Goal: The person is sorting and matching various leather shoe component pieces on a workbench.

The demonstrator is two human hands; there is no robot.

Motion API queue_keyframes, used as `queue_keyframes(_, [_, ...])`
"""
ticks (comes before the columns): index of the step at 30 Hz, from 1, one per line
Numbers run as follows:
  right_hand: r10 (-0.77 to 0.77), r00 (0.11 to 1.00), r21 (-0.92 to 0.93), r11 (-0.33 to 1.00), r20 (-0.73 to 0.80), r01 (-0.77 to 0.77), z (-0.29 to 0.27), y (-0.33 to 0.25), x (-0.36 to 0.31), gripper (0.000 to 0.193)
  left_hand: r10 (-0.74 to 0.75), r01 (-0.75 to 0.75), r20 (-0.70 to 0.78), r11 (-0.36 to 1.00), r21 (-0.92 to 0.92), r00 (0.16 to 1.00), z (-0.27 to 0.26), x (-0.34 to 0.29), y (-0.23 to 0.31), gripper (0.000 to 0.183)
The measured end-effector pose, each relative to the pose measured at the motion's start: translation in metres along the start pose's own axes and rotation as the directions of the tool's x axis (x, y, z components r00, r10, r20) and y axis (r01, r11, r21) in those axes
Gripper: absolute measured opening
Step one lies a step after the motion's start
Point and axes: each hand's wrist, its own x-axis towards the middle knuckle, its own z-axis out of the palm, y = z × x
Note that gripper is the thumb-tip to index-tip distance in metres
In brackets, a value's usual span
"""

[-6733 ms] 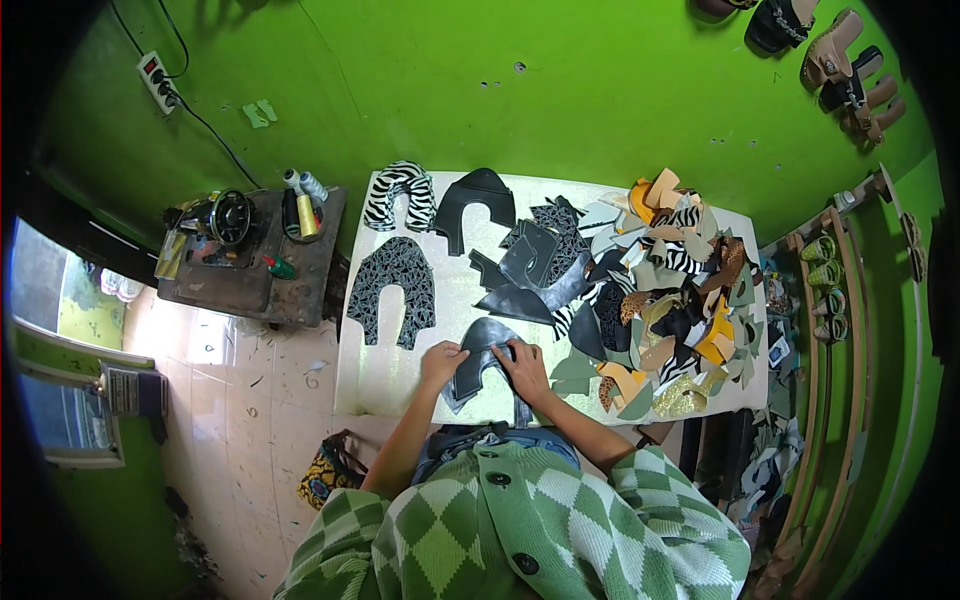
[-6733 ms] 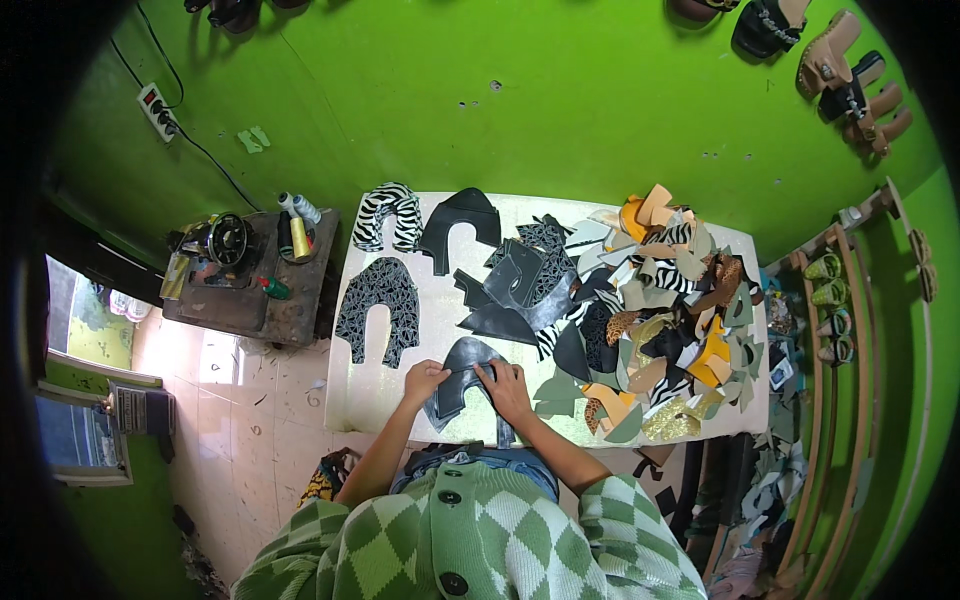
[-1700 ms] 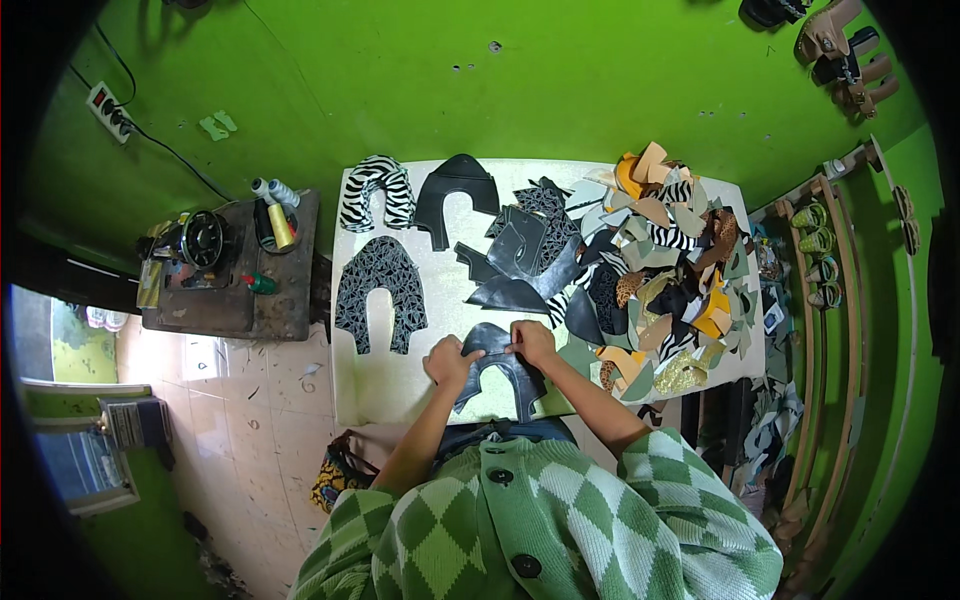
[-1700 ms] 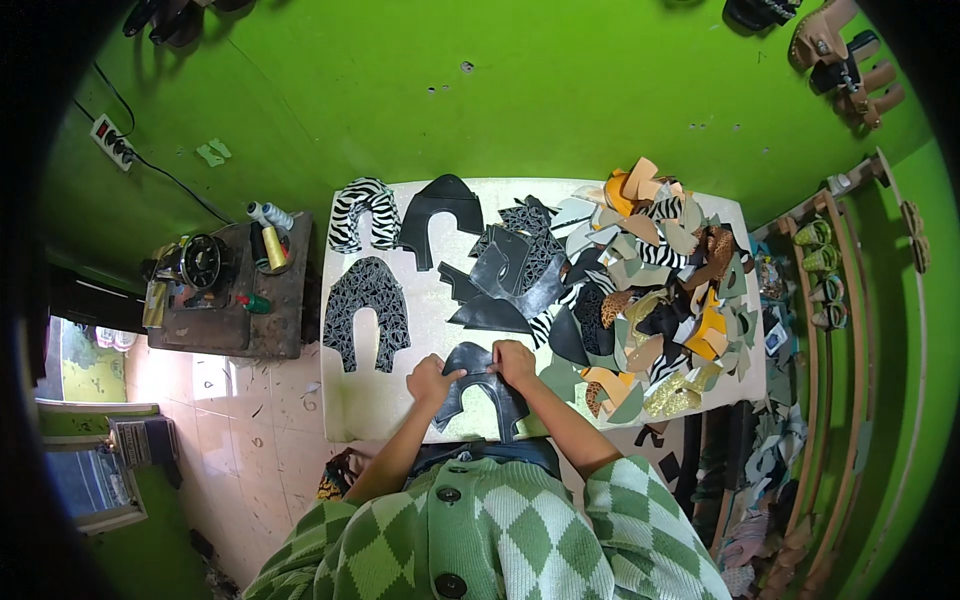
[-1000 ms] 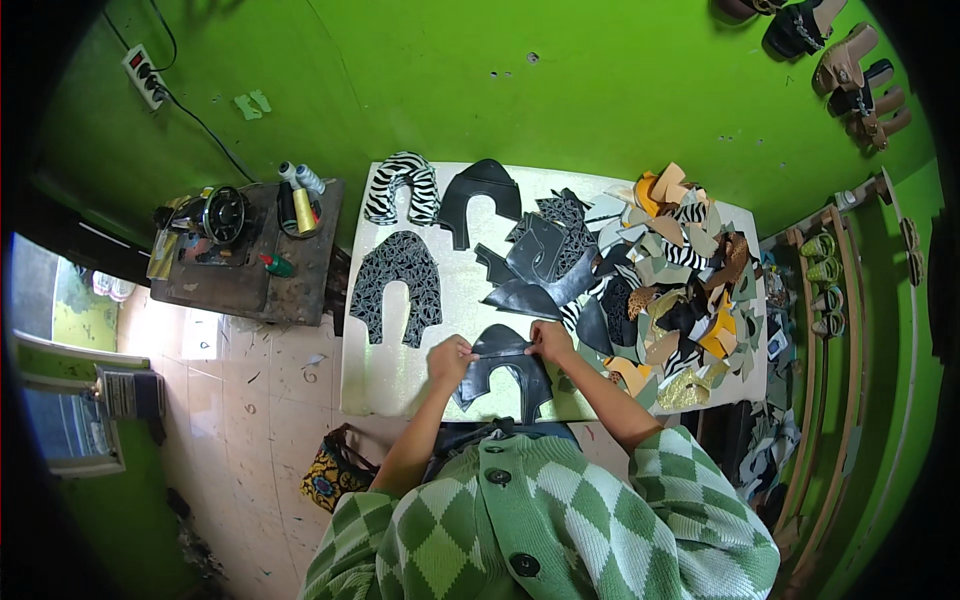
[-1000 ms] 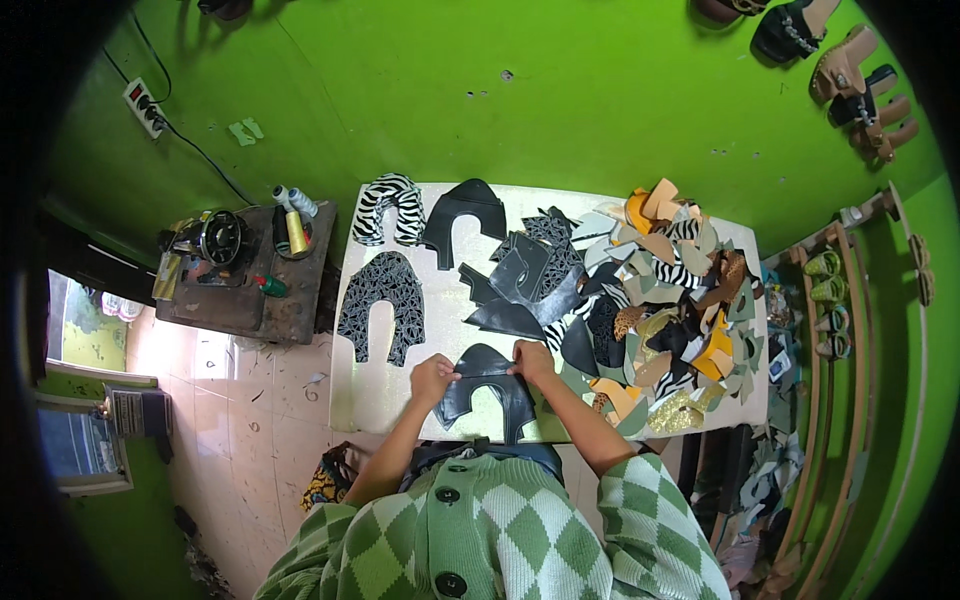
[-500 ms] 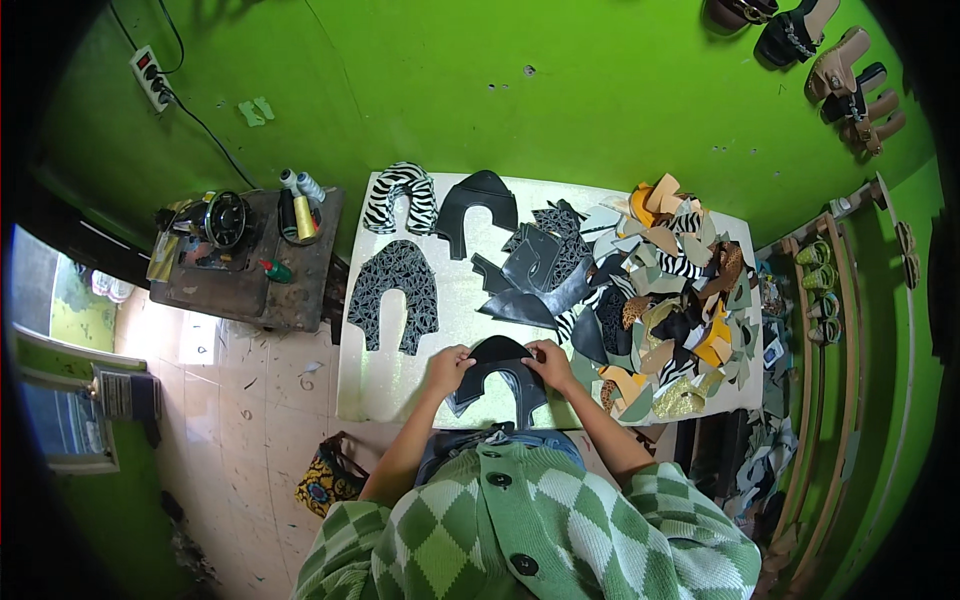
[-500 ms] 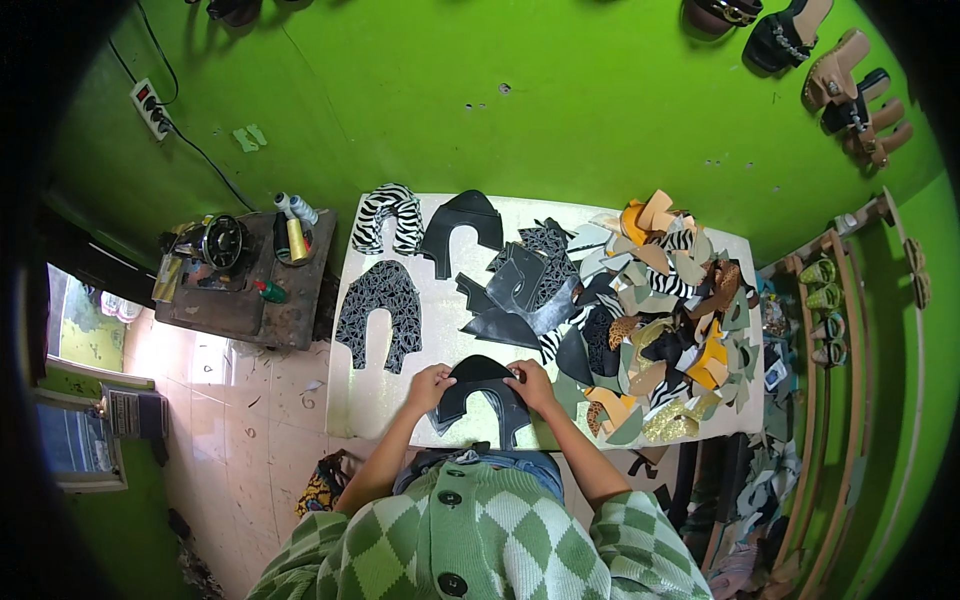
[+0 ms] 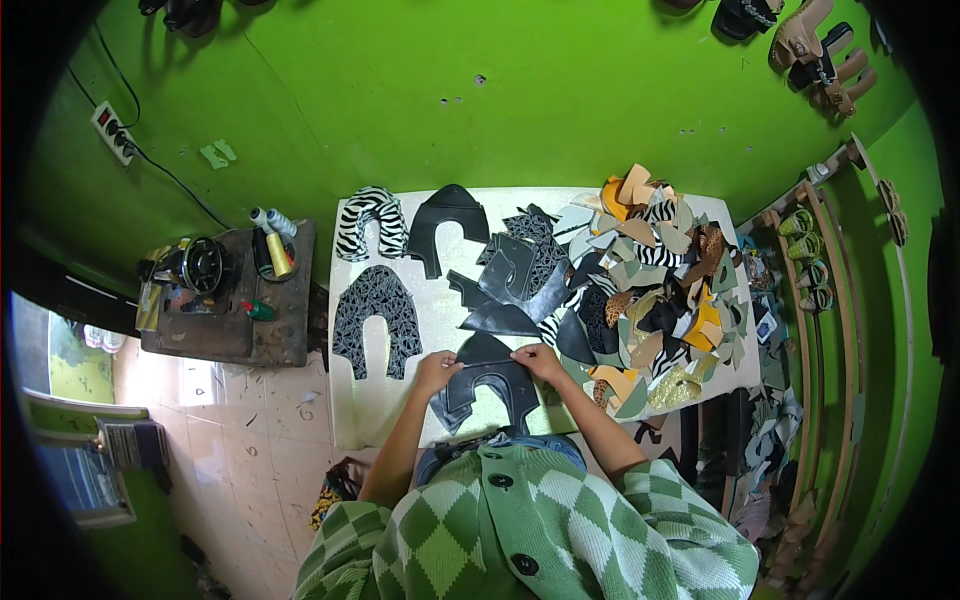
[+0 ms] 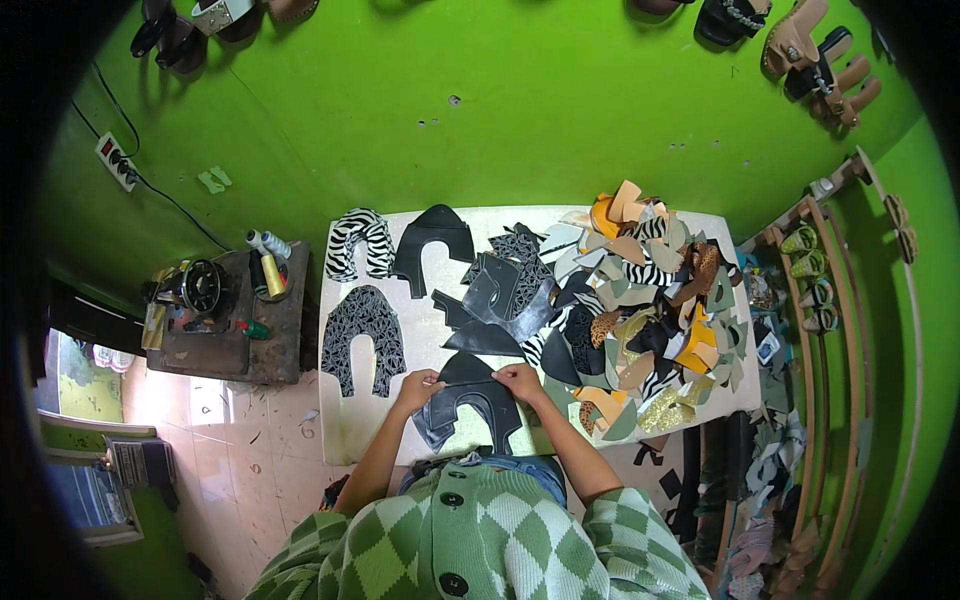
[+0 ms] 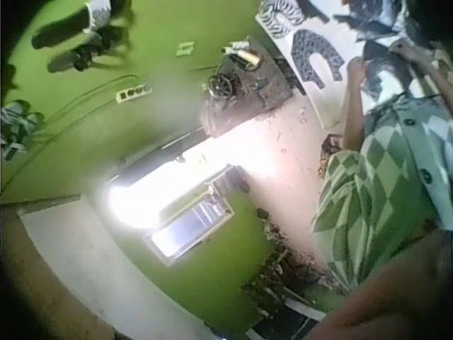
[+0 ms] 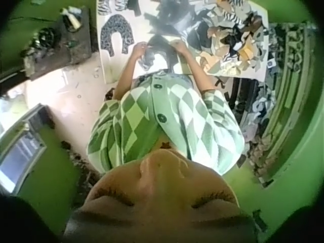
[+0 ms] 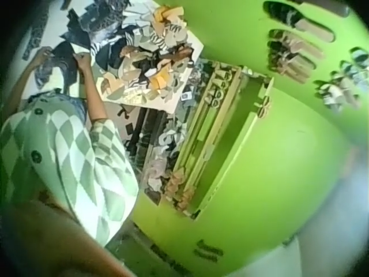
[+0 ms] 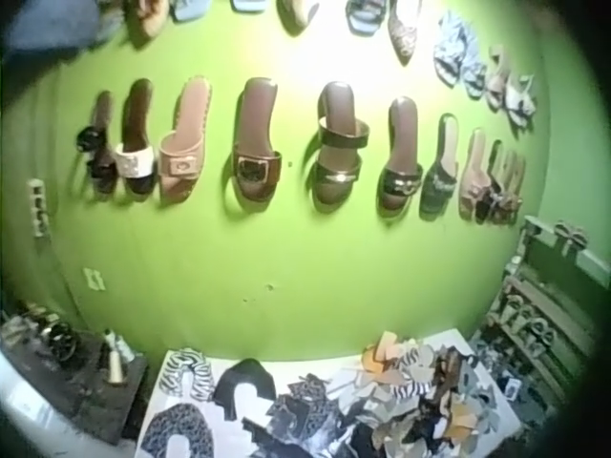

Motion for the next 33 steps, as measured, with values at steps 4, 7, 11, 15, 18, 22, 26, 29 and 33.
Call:
queue_keyframes(4, [0.019,1.000,-0.078,0.997,-0.019,-0.021,0.002,-0.001,0.003,0.025,-0.021,0.020,0.012,0.998,0.060,1.000,-0.003,0.003,0.001,0.031])
queue_keyframes(7, [0.027,1.000,-0.091,0.995,0.003,-0.027,0.002,0.000,0.010,0.022,-0.016,0.016,-0.003,0.999,0.030,1.000,-0.004,0.003,0.002,0.030])
queue_keyframes(11, [-0.035,0.991,0.177,0.984,0.133,0.011,0.002,-0.004,0.016,0.023,-0.031,0.031,-0.042,1.000,0.002,0.999,-0.006,0.001,-0.001,0.030])
queue_keyframes(15, [-0.154,0.984,0.109,0.984,0.090,0.144,0.002,-0.001,0.021,0.023,-0.033,0.033,-0.052,0.999,0.002,0.998,-0.008,0.002,-0.002,0.029])
queue_keyframes(18, [-0.092,0.990,0.126,0.989,0.109,0.078,0.000,0.002,0.025,0.021,-0.024,0.025,-0.051,1.000,0.009,0.998,-0.007,0.002,0.004,0.028])
queue_keyframes(22, [-0.101,0.992,0.126,0.988,0.074,0.092,0.002,0.004,0.025,0.019,-0.003,0.003,-0.056,1.000,0.004,0.998,-0.004,0.003,0.000,0.026])
queue_keyframes(26, [-0.107,0.994,0.112,0.988,0.029,0.103,0.004,-0.005,0.022,0.019,0.025,-0.023,-0.110,1.000,0.021,0.994,0.000,0.004,-0.007,0.025])
queue_keyframes(29, [-0.073,0.997,0.061,0.996,0.016,0.072,0.004,-0.005,0.023,0.021,0.031,-0.028,-0.090,0.999,0.028,0.996,0.001,0.006,-0.009,0.025])
queue_keyframes(33, [-0.073,0.996,-0.096,0.993,-0.053,0.068,0.012,-0.005,0.021,0.020,-0.042,0.042,-0.013,0.999,0.006,0.999,0.001,0.004,-0.007,0.024])
